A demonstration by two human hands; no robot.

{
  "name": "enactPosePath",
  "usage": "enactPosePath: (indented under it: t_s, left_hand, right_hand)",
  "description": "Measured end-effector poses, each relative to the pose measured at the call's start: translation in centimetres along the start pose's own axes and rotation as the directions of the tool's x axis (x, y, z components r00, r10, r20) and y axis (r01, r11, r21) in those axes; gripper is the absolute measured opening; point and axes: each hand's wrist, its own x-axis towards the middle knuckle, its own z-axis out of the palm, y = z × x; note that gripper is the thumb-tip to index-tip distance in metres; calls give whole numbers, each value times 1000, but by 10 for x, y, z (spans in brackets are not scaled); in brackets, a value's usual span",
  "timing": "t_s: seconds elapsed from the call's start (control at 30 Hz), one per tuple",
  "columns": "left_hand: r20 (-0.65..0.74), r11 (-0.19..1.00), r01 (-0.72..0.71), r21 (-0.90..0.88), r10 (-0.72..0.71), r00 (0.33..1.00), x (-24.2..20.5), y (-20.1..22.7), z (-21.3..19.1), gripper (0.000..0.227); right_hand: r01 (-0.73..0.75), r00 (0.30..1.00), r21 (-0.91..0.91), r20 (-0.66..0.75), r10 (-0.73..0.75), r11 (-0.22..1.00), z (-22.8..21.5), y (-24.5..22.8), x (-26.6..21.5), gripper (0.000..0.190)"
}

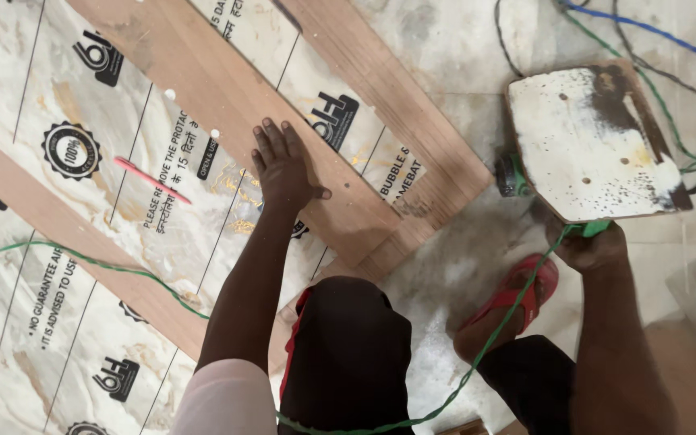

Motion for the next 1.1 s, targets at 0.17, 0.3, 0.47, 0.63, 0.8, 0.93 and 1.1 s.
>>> enactPosePath:
  t_s: [0.17,0.3,0.47,0.63,0.8,0.93,1.1]
  left_hand:
    - [-21,1000,4,6,-4,1000,4,2,0,158]
    - [18,999,25,28,-25,1000,0,3,1,160]
    - [-1,1000,22,16,-22,1000,3,2,3,160]
    - [-9,1000,24,-6,-24,1000,2,2,3,161]
    - [-12,1000,20,-16,-20,1000,5,1,3,161]
    - [-9,999,23,-24,-23,1000,3,1,3,160]
    - [-10,999,36,-19,-37,999,2,3,3,160]
  right_hand:
    - [81,994,358,43,-103,930,-4,10,35,27]
    - [165,972,357,100,-214,919,-11,4,43,24]
    - [279,916,224,231,-329,934,53,16,-25,38]
    - [372,840,-261,504,-203,891,154,41,-99,25]
    - [588,793,-644,577,-194,490,204,89,-122,23]
    - [660,741,-667,655,-148,347,184,94,-127,31]
    - [676,731,-736,676,-91,-41,143,104,-110,32]
